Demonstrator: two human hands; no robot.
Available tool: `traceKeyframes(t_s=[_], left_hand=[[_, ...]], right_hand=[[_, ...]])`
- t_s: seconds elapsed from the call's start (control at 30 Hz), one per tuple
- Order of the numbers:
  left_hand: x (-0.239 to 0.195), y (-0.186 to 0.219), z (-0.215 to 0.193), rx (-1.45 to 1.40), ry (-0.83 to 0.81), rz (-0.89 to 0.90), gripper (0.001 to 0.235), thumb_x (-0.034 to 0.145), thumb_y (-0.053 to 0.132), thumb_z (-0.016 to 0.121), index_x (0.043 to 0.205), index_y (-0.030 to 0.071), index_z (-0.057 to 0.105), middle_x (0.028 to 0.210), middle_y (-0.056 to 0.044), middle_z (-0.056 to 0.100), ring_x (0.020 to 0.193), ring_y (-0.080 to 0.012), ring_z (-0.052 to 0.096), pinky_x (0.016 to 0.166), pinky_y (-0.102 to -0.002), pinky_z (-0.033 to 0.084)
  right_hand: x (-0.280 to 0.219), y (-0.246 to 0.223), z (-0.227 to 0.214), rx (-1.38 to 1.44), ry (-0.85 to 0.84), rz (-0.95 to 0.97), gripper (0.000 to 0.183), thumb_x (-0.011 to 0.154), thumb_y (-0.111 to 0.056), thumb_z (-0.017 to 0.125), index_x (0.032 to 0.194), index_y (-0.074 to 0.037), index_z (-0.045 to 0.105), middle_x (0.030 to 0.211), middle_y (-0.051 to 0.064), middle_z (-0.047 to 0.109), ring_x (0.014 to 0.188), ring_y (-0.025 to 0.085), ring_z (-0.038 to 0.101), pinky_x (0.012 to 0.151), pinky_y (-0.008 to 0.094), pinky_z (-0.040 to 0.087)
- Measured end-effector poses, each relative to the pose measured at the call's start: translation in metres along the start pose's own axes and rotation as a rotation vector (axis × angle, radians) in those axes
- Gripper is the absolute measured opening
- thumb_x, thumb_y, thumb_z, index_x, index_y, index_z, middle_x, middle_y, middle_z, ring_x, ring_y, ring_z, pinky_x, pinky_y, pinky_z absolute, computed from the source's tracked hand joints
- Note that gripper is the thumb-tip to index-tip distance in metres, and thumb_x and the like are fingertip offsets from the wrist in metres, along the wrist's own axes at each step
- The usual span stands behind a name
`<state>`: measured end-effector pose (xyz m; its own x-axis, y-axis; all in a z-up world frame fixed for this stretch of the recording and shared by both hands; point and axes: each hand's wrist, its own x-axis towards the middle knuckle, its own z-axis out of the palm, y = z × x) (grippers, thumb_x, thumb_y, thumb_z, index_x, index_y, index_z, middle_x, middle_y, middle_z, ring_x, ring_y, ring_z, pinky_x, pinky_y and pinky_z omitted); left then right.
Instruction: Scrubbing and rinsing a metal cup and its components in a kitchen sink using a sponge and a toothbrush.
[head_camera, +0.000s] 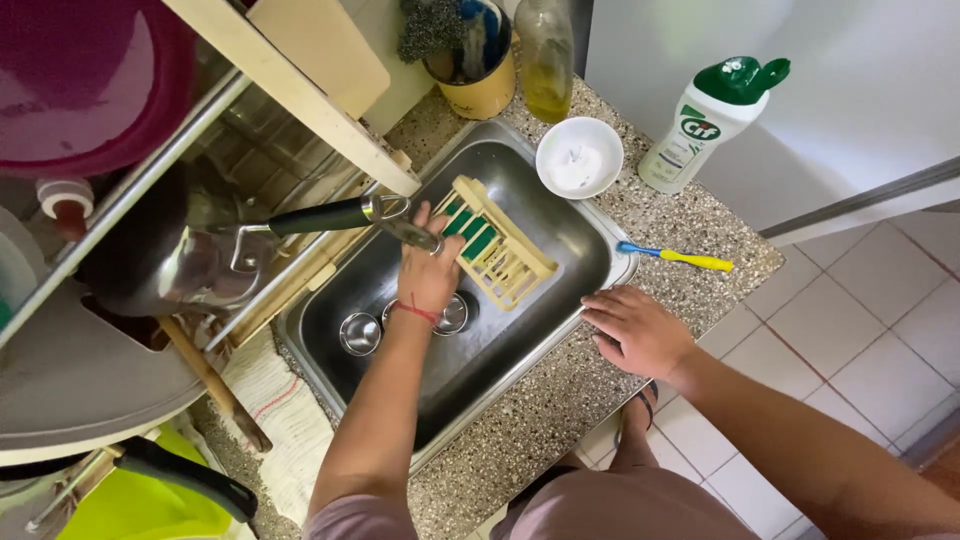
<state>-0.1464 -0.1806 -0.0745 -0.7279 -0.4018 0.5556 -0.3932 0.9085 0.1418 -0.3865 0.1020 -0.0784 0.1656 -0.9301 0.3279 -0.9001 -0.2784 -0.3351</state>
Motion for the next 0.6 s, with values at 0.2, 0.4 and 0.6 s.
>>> traceKeyframes(t_s=[0.2,0.4,0.6], left_hand=[[-0.051,0.004,-0.026,-0.086,0.114,-0.095,0.011,0.092,0.022,0.067,0.089,0.017,0.058,0.118,-0.011,0.061,0.125,-0.0482,0.054,0.100,-0.057,0.047],[-0.069,0.048,0.031,-1.218,0.331,-1.047,0.023,0.089,0.014,0.067,0.101,0.011,0.047,0.113,-0.012,0.064,0.100,-0.0279,0.067,0.089,-0.038,0.053],[0.036,0.092,0.049,-1.381,0.647,-1.634,0.043,0.094,0.023,0.068,0.127,-0.001,0.055,0.108,-0.021,0.062,0.091,-0.0313,0.068,0.086,-0.045,0.060]], right_hand=[[-0.003,0.003,0.007,0.003,0.006,-0.005,0.036,0.083,-0.029,0.065,0.115,-0.012,0.067,0.125,0.006,0.066,0.118,0.025,0.060,0.106,0.045,0.043],[0.001,-0.001,-0.001,0.003,-0.010,0.011,0.034,0.082,-0.027,0.067,0.113,-0.012,0.068,0.121,0.006,0.068,0.118,0.024,0.060,0.106,0.044,0.044],[0.000,-0.002,0.000,-0.032,-0.036,0.029,0.036,0.081,-0.028,0.067,0.115,-0.014,0.068,0.126,0.003,0.066,0.120,0.022,0.058,0.108,0.044,0.042]])
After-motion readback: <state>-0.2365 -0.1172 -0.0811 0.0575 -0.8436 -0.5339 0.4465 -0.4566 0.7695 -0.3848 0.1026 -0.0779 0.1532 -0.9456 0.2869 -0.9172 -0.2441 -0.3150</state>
